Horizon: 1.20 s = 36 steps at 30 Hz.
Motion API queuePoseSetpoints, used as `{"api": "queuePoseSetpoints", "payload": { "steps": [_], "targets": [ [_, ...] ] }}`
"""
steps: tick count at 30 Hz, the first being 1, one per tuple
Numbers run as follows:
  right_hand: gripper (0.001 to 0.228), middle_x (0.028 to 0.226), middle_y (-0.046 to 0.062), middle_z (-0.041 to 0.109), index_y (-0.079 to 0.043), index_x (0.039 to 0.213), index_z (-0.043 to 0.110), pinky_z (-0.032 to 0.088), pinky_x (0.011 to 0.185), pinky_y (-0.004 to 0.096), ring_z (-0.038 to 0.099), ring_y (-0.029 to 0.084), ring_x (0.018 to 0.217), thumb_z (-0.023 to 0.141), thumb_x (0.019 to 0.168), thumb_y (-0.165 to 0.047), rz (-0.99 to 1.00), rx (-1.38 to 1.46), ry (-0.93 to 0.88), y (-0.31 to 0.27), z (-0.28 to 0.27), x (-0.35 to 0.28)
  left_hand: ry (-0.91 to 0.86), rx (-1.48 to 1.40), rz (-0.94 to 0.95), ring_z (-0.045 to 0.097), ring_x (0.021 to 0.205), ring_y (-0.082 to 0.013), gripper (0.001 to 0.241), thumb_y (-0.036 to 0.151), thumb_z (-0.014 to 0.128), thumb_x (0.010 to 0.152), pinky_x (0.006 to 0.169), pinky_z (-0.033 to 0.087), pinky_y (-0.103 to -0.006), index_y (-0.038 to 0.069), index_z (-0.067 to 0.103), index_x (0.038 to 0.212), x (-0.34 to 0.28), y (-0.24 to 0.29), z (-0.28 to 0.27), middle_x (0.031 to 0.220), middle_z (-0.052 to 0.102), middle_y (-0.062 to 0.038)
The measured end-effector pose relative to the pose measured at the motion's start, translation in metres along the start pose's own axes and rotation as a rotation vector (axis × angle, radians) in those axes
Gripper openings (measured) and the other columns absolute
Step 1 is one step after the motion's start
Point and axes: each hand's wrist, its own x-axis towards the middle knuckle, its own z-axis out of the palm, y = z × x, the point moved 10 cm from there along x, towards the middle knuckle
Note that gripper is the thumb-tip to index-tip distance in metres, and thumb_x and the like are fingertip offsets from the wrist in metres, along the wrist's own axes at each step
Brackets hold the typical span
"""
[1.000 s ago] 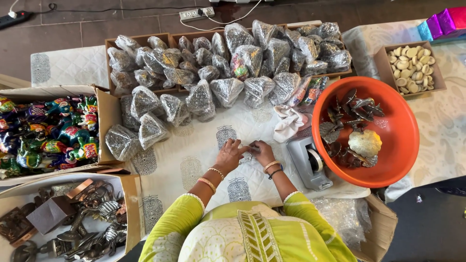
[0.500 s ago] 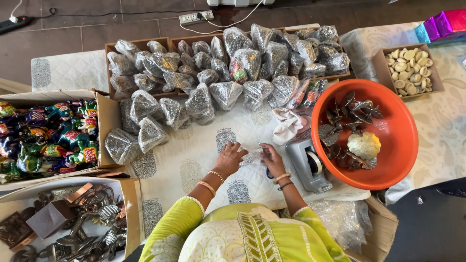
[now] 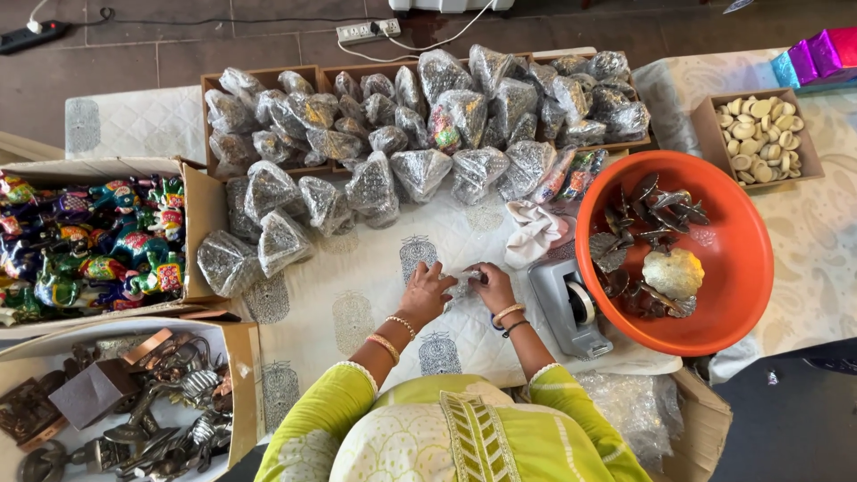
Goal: The person wraps colorful decorative figurines in bubble wrap at a work table, folding the plastic around each item and sealing it with tape from a tape dispenser, placing the wrapped pieces into cardboard boxes alongside other already wrapped items.
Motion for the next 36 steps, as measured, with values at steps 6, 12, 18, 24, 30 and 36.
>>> {"api": "queuePoseSetpoints", "payload": {
  "steps": [6,12,18,24,30,36],
  "targets": [
    [0.028,0.087,0.008,0.067,-0.006,0.1,0.075,0.052,0.069,0.034,0.062,0.022,0.072,0.084,0.074,-0.007,-0.117,-0.06,0.053,-0.033,-0.005,-0.004,0.082,-0.069,0.01,0.049,0.113,-0.0371,0.038,0.018,0.079,0.081,0.102,0.045,-0.0479,0.022,0.073,0.119,-0.004,-0.003,0.0,0.121,0.056,-0.011],
    [0.018,0.09,0.009,0.067,-0.007,0.09,0.073,0.054,0.07,0.038,0.067,0.027,0.08,0.078,0.075,0.0,-0.159,-0.186,0.165,-0.059,-0.005,-0.015,0.117,-0.036,0.016,0.051,0.114,-0.0356,0.037,0.018,0.078,0.081,0.101,0.045,-0.0474,0.019,0.074,0.117,-0.007,0.003,-0.003,0.118,0.057,-0.011],
    [0.029,0.095,0.01,0.062,-0.006,0.1,0.072,0.057,0.071,0.035,0.068,0.025,0.078,0.072,0.073,0.006,-0.216,-0.09,0.108,-0.079,-0.001,-0.029,0.158,0.011,0.039,0.055,0.113,-0.0325,0.031,0.017,0.076,0.084,0.098,0.045,-0.0456,0.015,0.072,0.115,-0.006,0.003,0.004,0.113,0.06,-0.009],
    [0.043,0.101,0.01,0.072,-0.006,0.12,0.07,0.059,0.079,0.031,0.074,0.02,0.089,0.06,0.083,0.014,-0.207,-0.007,-0.007,-0.077,-0.001,-0.029,0.152,0.052,0.036,0.056,0.113,-0.032,0.039,0.017,0.074,0.086,0.098,0.045,-0.0463,0.015,0.063,0.124,-0.007,0.005,0.004,0.113,0.06,-0.01],
    [0.03,0.087,0.002,0.077,-0.008,0.111,0.071,0.061,0.075,0.027,0.075,0.009,0.081,0.074,0.083,0.002,0.088,0.236,-0.104,-0.031,0.003,-0.01,0.144,0.058,0.039,0.056,0.107,-0.0334,0.054,0.014,0.072,0.086,0.093,0.045,-0.0485,0.02,0.056,0.137,-0.009,0.014,-0.007,0.108,0.059,-0.013],
    [0.033,0.08,0.006,0.072,-0.006,0.107,0.069,0.057,0.072,0.031,0.067,0.014,0.074,0.083,0.077,-0.002,0.093,-0.007,-0.148,-0.002,0.021,0.011,0.149,0.086,0.089,0.058,0.106,-0.0334,0.028,0.015,0.067,0.092,0.092,0.048,-0.0478,0.023,0.063,0.119,-0.009,0.012,-0.002,0.108,0.06,-0.015]
  ]
}}
